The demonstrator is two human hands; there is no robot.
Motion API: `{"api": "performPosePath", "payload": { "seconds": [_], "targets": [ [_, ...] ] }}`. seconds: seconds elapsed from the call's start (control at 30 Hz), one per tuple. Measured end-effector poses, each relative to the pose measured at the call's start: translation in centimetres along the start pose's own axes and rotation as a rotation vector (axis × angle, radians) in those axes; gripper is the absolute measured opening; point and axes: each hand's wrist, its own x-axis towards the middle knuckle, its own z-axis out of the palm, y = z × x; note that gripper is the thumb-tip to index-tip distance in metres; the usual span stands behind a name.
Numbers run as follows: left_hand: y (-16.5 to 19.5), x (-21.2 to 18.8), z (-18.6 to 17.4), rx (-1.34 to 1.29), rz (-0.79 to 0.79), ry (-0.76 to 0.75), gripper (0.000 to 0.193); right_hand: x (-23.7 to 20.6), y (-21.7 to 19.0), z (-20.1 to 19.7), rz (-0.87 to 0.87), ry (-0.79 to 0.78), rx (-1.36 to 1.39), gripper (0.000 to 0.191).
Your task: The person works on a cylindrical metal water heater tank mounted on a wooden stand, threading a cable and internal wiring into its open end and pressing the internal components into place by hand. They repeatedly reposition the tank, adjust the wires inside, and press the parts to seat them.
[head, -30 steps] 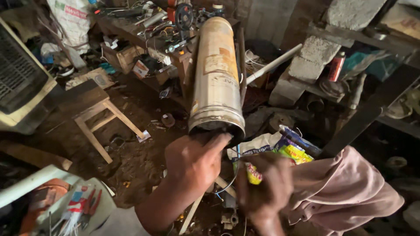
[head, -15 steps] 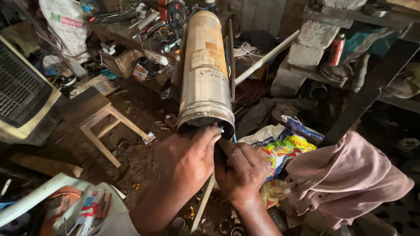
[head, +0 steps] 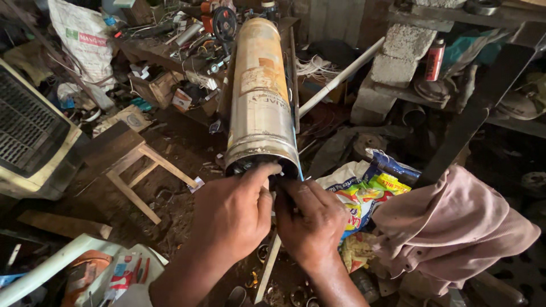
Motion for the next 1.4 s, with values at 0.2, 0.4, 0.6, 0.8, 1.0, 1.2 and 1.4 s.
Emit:
{"api": "performPosePath", "payload": {
  "seconds": [0.2, 0.4, 0.6, 0.8, 1.0, 1.2, 1.4],
  "targets": [
    [0.1, 0.6, -0.2, 0.125, -0.033, -0.057, 0.037, -0.1, 0.2, -0.3, -0.011, -0.013, -0.011, 0.022],
    [-0.2, 0.7, -0.3, 0.169, -0.035, -0.052, 0.034, -0.9, 0.4, 0.1, -0.129, 0.039, -0.021, 0.031],
    [-0.4, 0.8, -0.1, 0.073, 0.091, 0.014, 0.025, -1.5, 0.8, 0.5, -0.101, 0.030, 0.052, 0.031],
    [-0.8, 0.5, 0.2, 0.226, 0.033, -0.069, 0.022, -1.4, 0.9, 0.5, -0.081, 0.019, 0.085, 0.033],
    [-0.8, 0.0, 0.7, 0.138, 0.037, 0.065, 0.019, -0.9, 0.5, 0.5, -0.104, 0.058, 0.094, 0.032],
    [-1.1, 0.2, 0.7, 0.026, 0.111, 0.058, 0.030, -0.4, 0.6, 0.5, -0.104, 0.078, 0.105, 0.026],
    [-1.0, 0.0, 0.5, -0.006, 0.025, 0.073, 0.015, -0.4, 0.6, 0.7, -0.085, 0.072, 0.072, 0.024]
  ]
}}
